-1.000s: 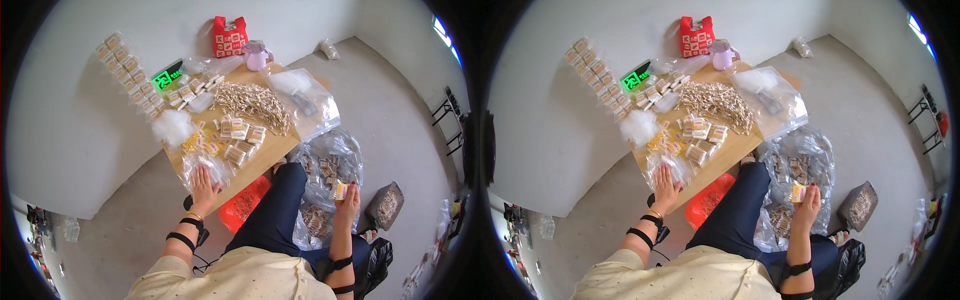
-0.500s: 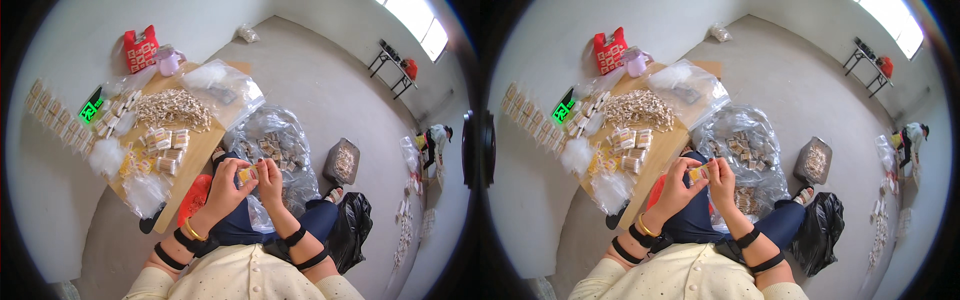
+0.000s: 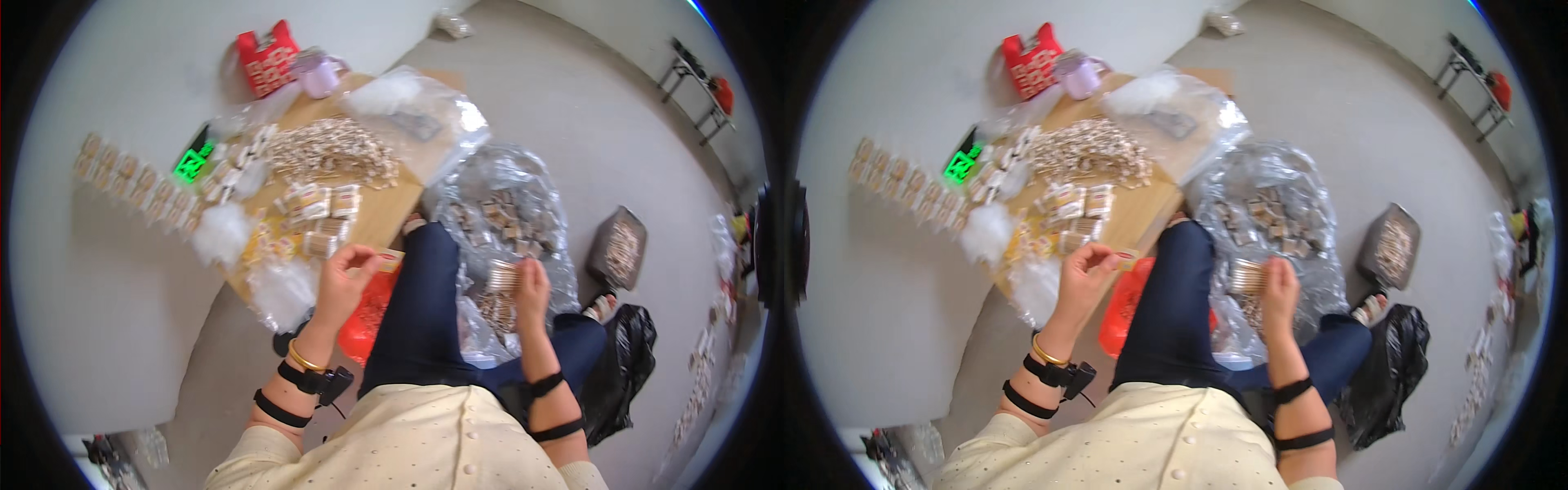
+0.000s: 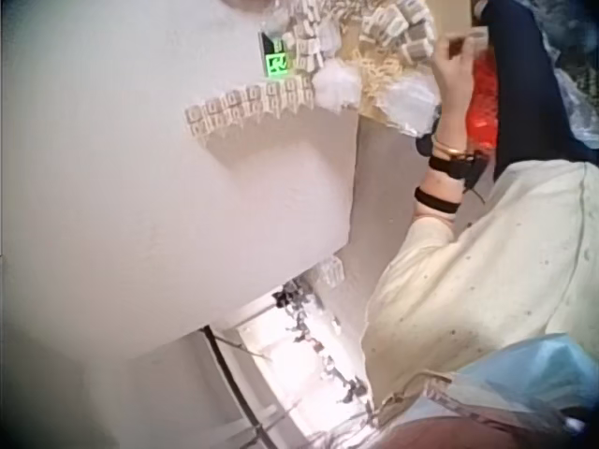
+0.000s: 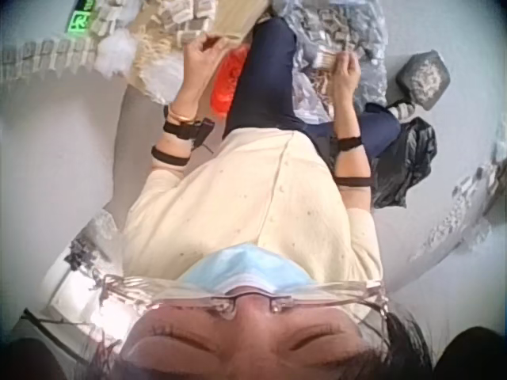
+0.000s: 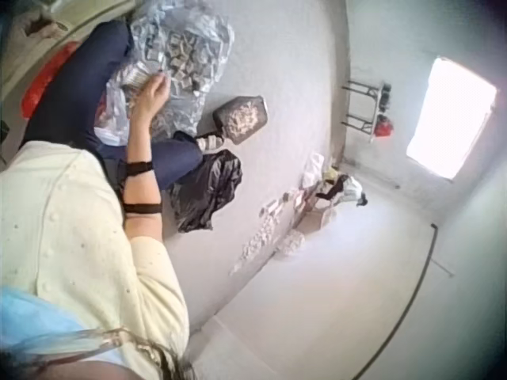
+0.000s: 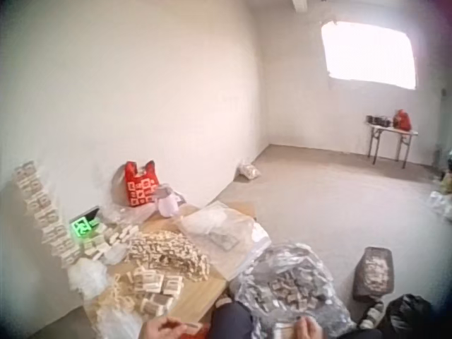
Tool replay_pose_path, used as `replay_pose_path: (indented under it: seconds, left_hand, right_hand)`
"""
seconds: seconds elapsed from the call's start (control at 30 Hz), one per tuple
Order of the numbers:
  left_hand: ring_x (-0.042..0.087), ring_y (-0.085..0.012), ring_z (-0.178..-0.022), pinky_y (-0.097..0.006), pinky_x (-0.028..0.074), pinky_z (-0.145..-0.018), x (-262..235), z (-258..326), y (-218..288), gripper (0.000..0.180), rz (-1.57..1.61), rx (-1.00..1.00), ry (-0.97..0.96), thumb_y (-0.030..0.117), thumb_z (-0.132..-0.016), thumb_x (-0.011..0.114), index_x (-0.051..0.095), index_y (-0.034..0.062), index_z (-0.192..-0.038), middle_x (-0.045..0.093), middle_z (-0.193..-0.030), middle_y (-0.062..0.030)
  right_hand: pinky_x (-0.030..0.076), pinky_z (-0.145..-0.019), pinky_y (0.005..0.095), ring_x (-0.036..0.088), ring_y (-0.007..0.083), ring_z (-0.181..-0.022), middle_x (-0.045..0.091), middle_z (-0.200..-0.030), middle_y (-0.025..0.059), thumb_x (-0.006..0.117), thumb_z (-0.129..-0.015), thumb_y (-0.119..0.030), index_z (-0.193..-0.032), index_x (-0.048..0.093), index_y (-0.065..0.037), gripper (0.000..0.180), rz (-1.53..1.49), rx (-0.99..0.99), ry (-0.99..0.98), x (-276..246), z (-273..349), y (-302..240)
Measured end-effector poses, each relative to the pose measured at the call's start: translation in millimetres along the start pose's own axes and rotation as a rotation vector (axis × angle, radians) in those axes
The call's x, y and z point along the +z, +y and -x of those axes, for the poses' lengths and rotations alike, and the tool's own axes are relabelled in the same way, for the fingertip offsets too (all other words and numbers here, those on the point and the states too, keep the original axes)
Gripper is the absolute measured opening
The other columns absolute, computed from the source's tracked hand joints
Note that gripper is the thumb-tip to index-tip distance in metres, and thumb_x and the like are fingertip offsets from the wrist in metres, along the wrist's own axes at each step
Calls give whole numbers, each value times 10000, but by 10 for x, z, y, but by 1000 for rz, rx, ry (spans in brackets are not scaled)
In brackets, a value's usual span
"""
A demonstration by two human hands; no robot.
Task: The person sits on the floor and repeatedly picks up small rectangular items, places them into clear plastic bags, and seals them. The person then places the sealed packages onto a wooden table. The person also handles a large plastic bag containing loose items.
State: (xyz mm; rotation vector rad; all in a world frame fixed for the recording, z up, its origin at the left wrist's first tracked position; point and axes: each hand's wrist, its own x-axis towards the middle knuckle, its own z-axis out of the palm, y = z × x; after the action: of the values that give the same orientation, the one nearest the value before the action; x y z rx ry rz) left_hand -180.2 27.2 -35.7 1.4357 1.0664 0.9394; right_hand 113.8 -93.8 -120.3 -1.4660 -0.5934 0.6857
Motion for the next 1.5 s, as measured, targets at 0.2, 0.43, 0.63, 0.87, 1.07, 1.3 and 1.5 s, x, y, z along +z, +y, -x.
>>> replay_pose_path:
  seconds: [0.2,0.43,0.63,0.87,1.07,1.3,1.5]
  left_hand:
    - [596,-96,-737,-265,487,-713,-1864,-313,-735,143,-400,-36,447,131,-873,691,664,5,-934,671,-811,-25]
    - [499,-308,-1161,-423,409,-966,-1450,-666,-983,650,-953,-121,232,306,-745,796,494,43,-1257,524,-1258,-172]
    - [453,-364,-1211,-495,350,-1015,-1120,-554,-1342,841,-1247,-82,145,347,-625,854,440,111,-1318,517,-1295,-167]
    - [502,-335,-1162,-491,361,-1000,-1062,-562,-1168,651,-1272,-64,172,229,-689,783,480,145,-1259,573,-1143,-122]
    - [533,-333,-1114,-509,362,-969,-1109,-515,-1116,607,-1289,135,-17,298,-659,822,558,97,-1167,593,-1096,-132]
    - [459,-327,-1160,-531,296,-1031,-870,-368,-994,628,-1404,-50,49,455,-656,823,566,122,-1122,524,-1169,-107]
    - [503,-307,-1107,-491,339,-965,-884,-351,-1006,579,-1294,-151,-4,460,-681,818,560,103,-1056,557,-1117,-119]
  right_hand:
    - [338,-553,211,418,24,-632,494,-709,-57,475,-1033,-274,-832,565,-65,305,-12,249,82,-469,107,230]
    - [416,-657,225,498,48,-721,568,-780,-26,494,-1021,-214,-879,600,-32,254,67,150,236,-824,56,435]
    - [420,-629,235,515,61,-688,591,-747,1,469,-1030,-301,-874,606,-30,341,138,166,262,-1202,93,461]
    - [487,-852,421,612,367,-1031,636,-1005,247,512,-974,-383,-1239,514,-49,427,1070,281,181,-1749,99,845]
    - [487,-823,415,614,370,-947,639,-1006,203,604,-920,-266,-1046,633,-13,283,853,107,-89,-1532,-32,779]
    - [503,-741,350,638,266,-819,611,-904,147,620,-908,-176,-973,640,-16,175,694,59,-138,-1110,20,617]
    - [501,-722,341,634,261,-795,617,-904,145,622,-905,-161,-970,639,-10,165,668,29,-206,-942,31,534]
